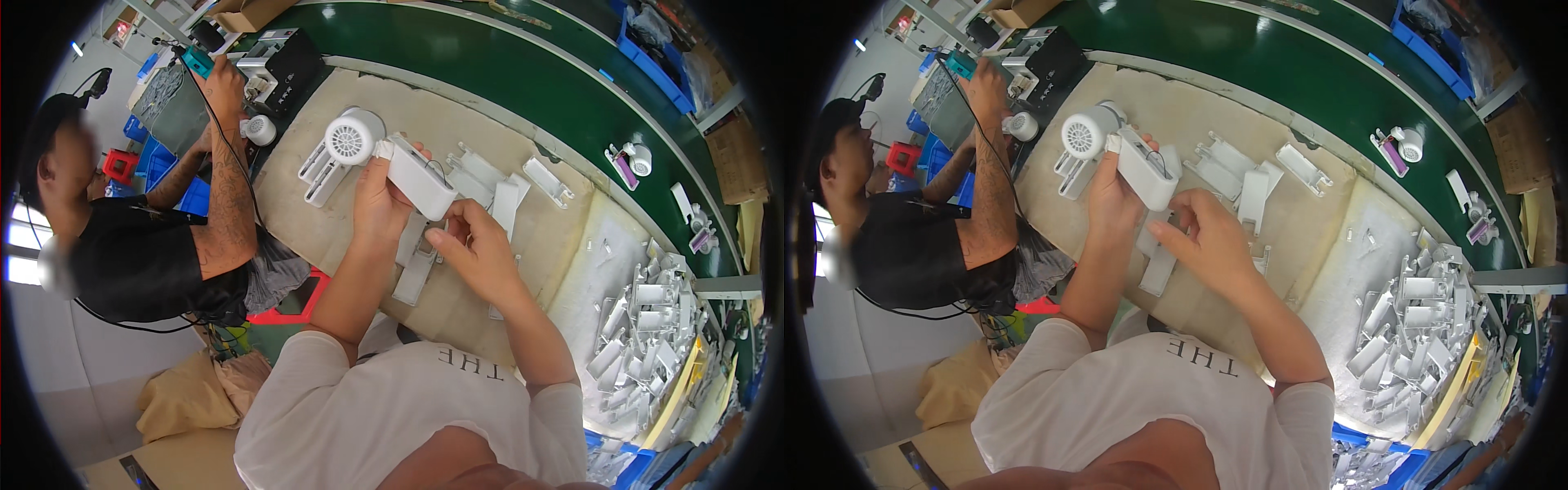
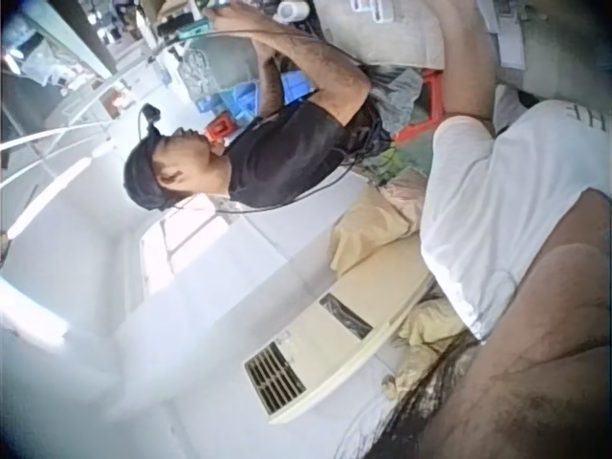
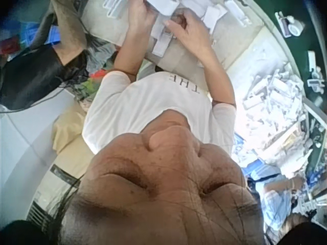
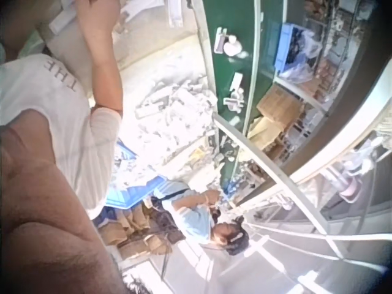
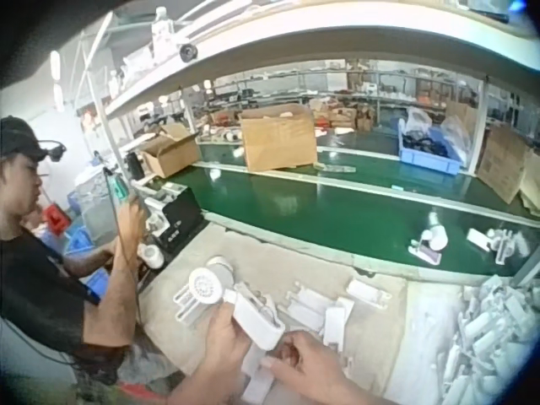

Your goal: The person assembles portable electric fans by connecting the fan motor head to the internal battery and wiring, fitting the components into the handle casing, and attaching the outer cover panels by hand.

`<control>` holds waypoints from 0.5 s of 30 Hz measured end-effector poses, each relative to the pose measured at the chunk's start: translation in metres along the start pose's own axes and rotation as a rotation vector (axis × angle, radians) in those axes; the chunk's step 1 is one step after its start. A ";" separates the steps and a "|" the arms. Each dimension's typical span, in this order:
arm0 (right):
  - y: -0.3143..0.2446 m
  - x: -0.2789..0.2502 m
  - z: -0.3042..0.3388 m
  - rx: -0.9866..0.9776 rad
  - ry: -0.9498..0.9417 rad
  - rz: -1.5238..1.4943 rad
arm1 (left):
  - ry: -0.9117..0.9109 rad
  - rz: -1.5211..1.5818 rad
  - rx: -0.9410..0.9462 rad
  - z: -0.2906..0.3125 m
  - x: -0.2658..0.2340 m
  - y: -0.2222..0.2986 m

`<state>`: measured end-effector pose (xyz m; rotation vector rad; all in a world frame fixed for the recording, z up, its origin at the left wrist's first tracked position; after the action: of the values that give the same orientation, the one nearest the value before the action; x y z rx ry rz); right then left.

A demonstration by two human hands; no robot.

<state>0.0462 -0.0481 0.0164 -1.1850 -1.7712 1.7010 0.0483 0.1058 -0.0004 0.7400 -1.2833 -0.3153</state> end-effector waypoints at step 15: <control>0.033 -0.010 -0.016 -0.048 -0.070 -0.112 | -0.043 -0.710 0.286 0.012 -0.008 0.044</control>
<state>0.0731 -0.0498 -0.0096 -1.0359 -1.8925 1.6626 0.0269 0.1387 0.0235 1.4380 -1.0786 -0.7295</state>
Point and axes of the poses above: each hand's wrist, its own z-axis away from the middle knuckle, its own x-axis out of the palm, y = z × x, the point moved 5 cm from there along -z, towards the middle knuckle, and after that the axes turned 8 degrees about -x, right-handed, at the moved point
